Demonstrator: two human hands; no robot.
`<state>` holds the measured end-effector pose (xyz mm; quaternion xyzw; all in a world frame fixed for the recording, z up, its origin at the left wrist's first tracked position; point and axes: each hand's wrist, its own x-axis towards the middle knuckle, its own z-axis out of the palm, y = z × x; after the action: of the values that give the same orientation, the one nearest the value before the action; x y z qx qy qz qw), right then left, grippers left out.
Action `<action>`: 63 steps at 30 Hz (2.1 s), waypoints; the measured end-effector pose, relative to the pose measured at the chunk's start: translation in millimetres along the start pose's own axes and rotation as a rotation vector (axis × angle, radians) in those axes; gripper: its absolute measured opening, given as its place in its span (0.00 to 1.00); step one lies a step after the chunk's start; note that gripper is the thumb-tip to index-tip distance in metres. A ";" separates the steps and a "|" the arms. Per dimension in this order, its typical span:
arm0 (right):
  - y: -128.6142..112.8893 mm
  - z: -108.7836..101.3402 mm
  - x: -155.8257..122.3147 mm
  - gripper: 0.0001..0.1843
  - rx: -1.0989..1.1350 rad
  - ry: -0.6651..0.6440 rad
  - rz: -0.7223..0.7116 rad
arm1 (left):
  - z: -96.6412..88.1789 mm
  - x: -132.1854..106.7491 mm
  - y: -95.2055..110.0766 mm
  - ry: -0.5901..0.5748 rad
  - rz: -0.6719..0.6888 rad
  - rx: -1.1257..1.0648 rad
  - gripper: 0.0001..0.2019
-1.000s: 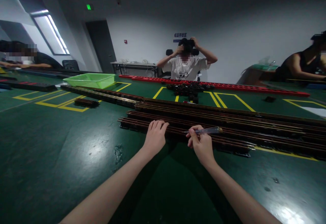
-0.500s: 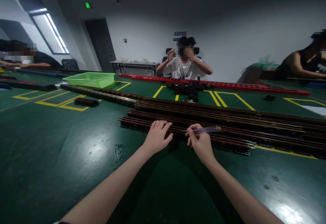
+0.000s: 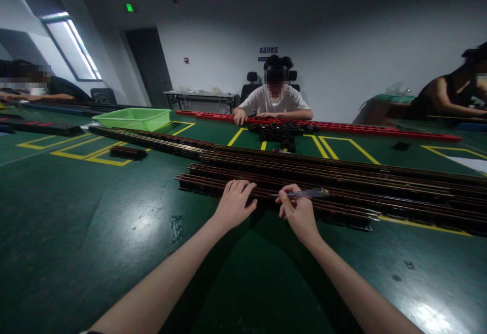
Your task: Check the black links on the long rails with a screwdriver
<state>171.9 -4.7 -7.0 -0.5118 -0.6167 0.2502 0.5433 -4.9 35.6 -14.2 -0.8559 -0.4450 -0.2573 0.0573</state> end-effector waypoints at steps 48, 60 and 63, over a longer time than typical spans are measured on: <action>3.0 0.8 0.5 0.13 -0.010 -0.006 -0.002 | -2.1 0.1 1.4 -0.023 -0.009 0.000 0.17; 0.1 0.5 0.3 0.13 -0.004 -0.002 0.003 | -4.2 0.4 2.2 -0.042 -0.014 -0.003 0.17; 0.5 0.2 0.5 0.13 -0.003 -0.010 -0.001 | -3.6 0.6 2.1 -0.037 -0.014 -0.003 0.17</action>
<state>172.0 -4.0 -7.3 -0.5111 -0.6200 0.2514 0.5397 -4.3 33.6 -10.5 -0.8575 -0.4514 -0.2427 0.0459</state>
